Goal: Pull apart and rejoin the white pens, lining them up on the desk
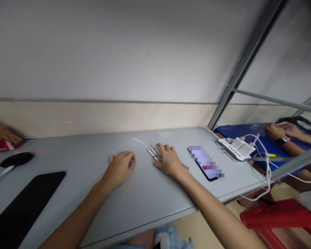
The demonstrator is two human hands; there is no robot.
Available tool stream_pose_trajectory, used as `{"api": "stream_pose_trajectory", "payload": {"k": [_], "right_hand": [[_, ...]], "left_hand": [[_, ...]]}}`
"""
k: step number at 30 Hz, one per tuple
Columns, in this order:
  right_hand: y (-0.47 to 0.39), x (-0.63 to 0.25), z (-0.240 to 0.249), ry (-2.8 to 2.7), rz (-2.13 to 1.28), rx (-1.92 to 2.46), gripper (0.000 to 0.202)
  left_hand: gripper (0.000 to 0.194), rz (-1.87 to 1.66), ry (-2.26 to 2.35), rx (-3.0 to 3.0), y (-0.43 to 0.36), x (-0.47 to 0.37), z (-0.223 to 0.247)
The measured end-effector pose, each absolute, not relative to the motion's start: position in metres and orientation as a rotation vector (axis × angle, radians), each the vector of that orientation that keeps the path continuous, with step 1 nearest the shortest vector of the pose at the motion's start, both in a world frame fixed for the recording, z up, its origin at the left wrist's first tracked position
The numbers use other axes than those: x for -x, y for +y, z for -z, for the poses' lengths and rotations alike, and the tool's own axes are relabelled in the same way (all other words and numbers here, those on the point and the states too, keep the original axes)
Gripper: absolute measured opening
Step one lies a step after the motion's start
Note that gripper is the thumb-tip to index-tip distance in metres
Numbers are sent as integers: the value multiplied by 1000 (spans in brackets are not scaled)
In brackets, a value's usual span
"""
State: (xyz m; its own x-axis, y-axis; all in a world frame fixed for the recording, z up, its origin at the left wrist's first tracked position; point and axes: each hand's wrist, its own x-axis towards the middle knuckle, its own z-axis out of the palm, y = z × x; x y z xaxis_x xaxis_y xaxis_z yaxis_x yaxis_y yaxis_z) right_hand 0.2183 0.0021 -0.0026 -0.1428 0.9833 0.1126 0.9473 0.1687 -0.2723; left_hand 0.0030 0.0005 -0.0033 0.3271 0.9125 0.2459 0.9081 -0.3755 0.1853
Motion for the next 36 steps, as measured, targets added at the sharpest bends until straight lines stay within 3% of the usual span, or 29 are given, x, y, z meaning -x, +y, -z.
{"api": "stream_pose_trajectory", "payload": {"k": [7,18,24,29,36], "right_hand": [[6,-218,-2,-2158,-370,1845,76],[13,-207,-5,-2227,-331,1944,35],[28,-209,-29,-1959,-671,1399,25],[43,-187,-39,-1408,-1069,887,35],[39,-160,-11,-1303,-982,746,41]], "left_hand": [[17,-522,1729,-2552,1,-3,3],[17,-543,1741,-2536,2,-4,2],[17,-608,1695,-2519,4,-5,6],[14,-818,1504,-2425,4,-7,6],[39,-956,1190,-2269,-3,-16,4]]}}
